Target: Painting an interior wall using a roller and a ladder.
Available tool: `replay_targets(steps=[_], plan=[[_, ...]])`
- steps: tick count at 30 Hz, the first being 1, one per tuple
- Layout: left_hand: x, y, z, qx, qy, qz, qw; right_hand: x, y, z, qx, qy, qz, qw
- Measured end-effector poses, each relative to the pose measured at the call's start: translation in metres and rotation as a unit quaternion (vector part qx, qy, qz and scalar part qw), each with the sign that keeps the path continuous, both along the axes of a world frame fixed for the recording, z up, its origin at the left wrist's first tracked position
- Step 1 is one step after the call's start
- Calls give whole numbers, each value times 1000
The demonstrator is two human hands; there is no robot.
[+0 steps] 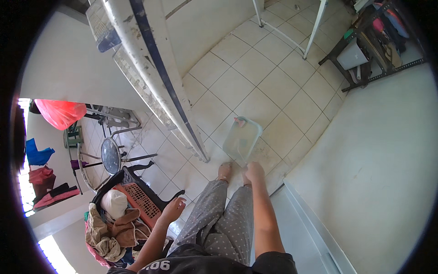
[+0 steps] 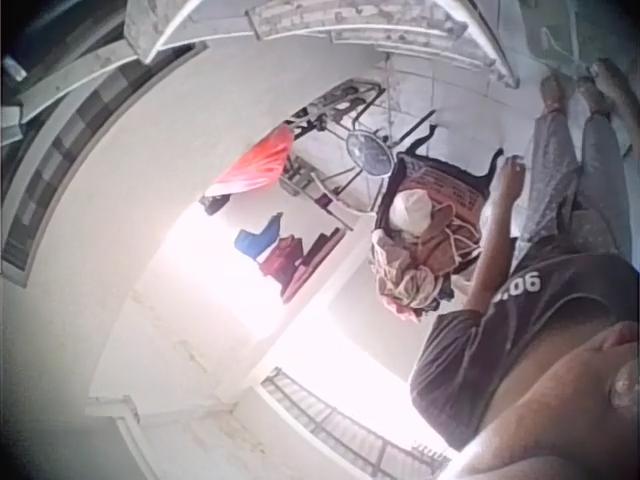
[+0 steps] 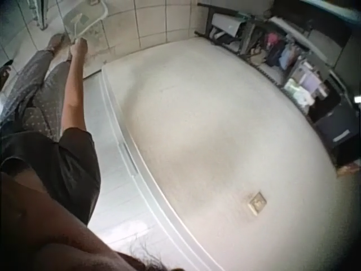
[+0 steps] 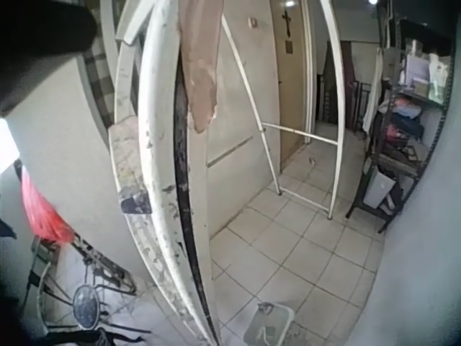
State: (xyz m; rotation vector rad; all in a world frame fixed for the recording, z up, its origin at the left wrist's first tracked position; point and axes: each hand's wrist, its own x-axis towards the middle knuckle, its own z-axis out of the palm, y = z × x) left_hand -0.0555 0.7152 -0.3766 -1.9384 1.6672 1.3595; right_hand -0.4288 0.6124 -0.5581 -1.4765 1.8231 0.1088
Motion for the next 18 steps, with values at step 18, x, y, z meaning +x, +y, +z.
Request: replay_targets(steps=[18], plan=[[-23, 60, 22, -27, 29, 146, 988, -28, 37, 15, -69, -160, -43, 984]])
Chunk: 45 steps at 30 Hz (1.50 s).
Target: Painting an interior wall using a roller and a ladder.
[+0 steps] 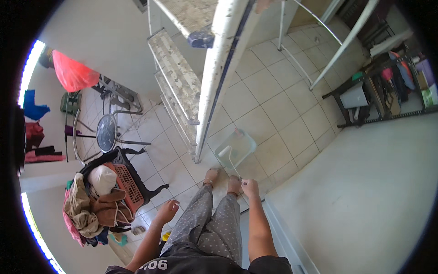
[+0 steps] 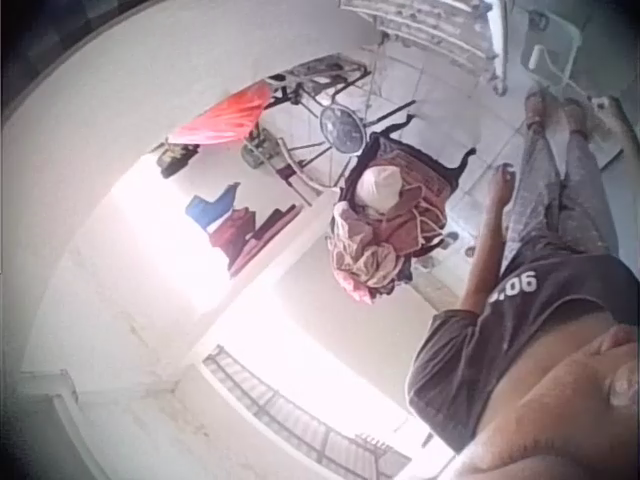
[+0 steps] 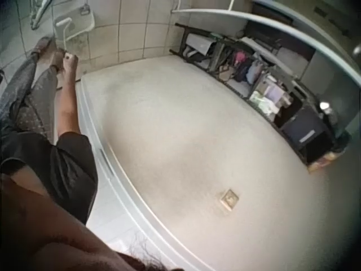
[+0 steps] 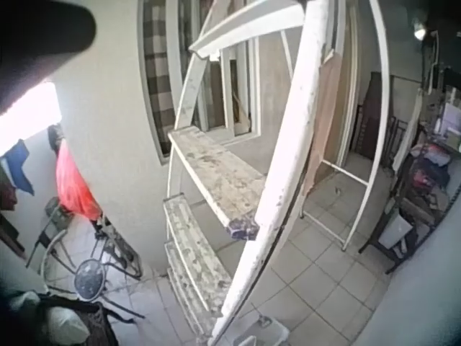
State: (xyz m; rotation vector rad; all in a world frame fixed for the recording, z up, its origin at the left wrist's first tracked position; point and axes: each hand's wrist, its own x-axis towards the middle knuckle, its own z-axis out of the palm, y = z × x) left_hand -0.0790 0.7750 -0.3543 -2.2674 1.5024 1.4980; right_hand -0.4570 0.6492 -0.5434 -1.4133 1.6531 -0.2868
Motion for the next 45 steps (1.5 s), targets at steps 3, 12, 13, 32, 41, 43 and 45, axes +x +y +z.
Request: replay_targets(steps=[3, 12, 13, 32, 41, 43, 45], plan=[[-10, 13, -3, -15, -6, 19, 1000, -4, -27, -19, 63, 49, 62, 995], [-9, 90, -11, 55, -20, 77, 995, 28, -59, -45, -6, 30, 58, 998], [-7, 94, -13, 53, -16, 81, 995, 28, -59, -38, -7, 33, 63, 997], [-18, 90, -11, 100, 47, 36, 993, 14, -56, -78, 64, 19, -3, 998], [-22, 91, -7, 74, 36, 79, 993, 18, -68, -11, 118, -68, -55, 989], [-22, 97, -8, 71, 32, 93, 993, 15, -60, 9, 135, -66, -38, 988], [-23, 99, -11, 63, 35, 104, 992, 8, -53, 17, 156, -64, -34, 985]])
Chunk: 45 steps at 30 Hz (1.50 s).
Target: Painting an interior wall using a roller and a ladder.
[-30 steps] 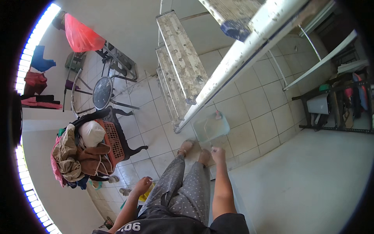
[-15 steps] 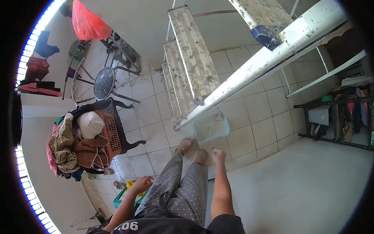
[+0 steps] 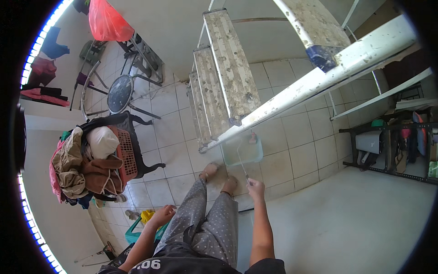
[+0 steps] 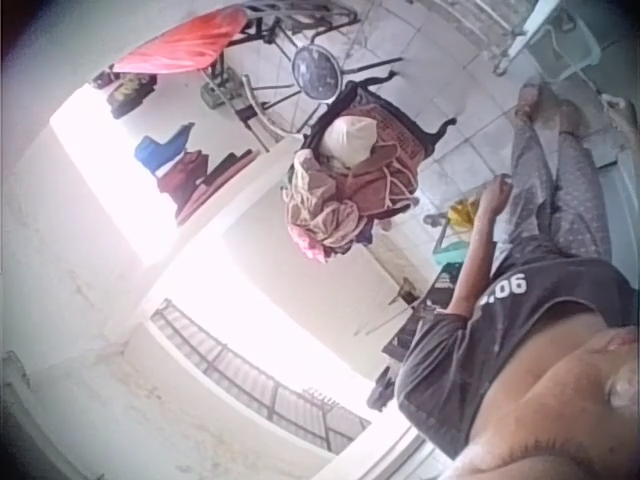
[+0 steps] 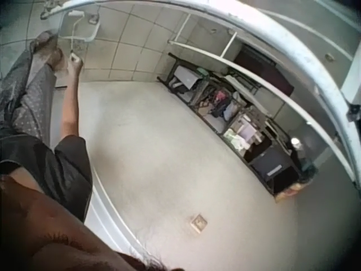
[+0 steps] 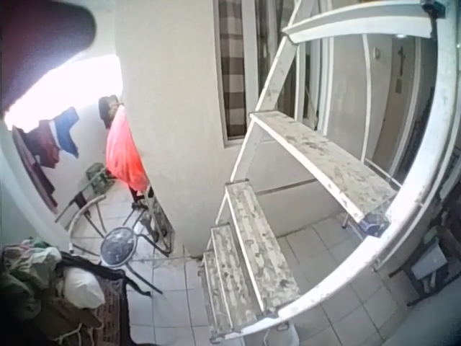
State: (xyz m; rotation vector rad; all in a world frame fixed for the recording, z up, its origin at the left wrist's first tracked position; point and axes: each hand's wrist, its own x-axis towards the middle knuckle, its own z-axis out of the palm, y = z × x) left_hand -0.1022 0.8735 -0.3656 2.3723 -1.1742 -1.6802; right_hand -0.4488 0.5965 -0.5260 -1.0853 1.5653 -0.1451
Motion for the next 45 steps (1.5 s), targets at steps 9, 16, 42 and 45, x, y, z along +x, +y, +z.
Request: replay_targets(steps=[9, 16, 42, 45], plan=[[-4, 1, -16, -13, -15, -9, 1000, 22, -6, -60, 0, 35, -19, 999], [0, -7, -7, 12, -18, -8, 1000, 58, -23, -50, -65, -17, -84, 994], [29, -53, -35, -3, -30, -32, 999, 50, -66, -28, -46, -7, -120, 992], [27, -68, -30, -21, -37, -4, 999, 32, -54, 18, -46, -19, -108, 993]])
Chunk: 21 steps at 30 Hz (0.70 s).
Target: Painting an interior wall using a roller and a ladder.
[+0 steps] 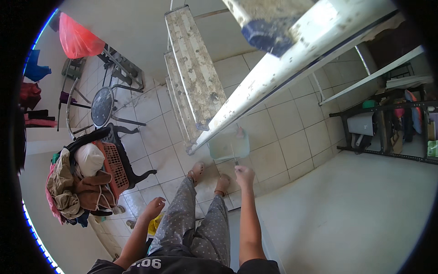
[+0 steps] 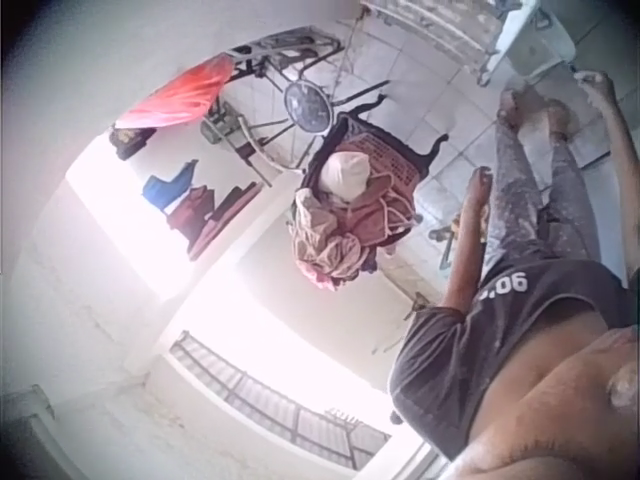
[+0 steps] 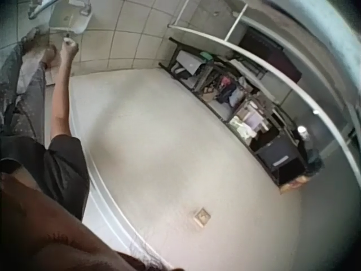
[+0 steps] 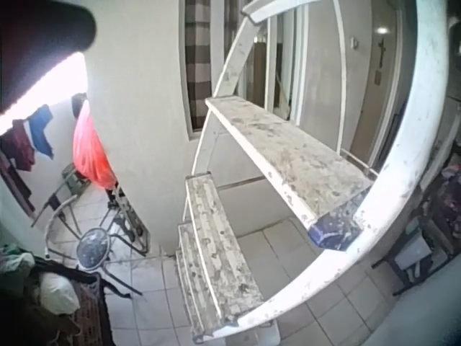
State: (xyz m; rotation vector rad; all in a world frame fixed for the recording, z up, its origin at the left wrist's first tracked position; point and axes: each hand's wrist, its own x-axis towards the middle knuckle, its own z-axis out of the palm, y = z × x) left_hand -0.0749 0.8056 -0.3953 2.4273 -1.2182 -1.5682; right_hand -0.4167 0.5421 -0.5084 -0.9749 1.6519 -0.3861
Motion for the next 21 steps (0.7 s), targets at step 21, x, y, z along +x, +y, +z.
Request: replay_targets(steps=[21], plan=[[-37, 9, 4, -68, 26, -9, 997, -143, 163, 41, 353, -112, 8, 929]])
